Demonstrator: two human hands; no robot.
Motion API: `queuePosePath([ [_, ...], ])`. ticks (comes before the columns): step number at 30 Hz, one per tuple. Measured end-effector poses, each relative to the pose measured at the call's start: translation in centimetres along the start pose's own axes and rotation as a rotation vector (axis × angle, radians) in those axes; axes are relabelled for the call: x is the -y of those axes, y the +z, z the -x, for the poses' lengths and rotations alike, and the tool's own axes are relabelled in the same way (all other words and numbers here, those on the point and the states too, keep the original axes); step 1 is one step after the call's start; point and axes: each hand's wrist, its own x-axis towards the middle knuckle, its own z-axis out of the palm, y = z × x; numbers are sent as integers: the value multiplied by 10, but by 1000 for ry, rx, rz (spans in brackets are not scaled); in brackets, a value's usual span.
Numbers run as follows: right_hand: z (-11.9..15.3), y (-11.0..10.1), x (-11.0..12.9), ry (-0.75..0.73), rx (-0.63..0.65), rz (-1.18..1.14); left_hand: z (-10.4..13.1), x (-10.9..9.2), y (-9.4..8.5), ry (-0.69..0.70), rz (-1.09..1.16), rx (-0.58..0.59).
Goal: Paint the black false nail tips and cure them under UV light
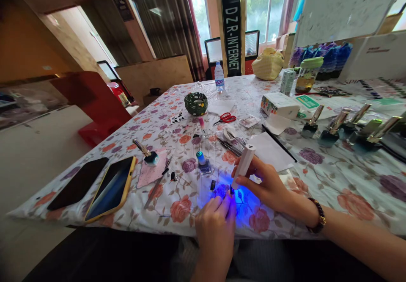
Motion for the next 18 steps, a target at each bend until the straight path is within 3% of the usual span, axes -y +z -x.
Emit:
queuePosePath([
  [18,3,0,0,-2,-4,-23,-2,2,-6,-1,-21,36],
])
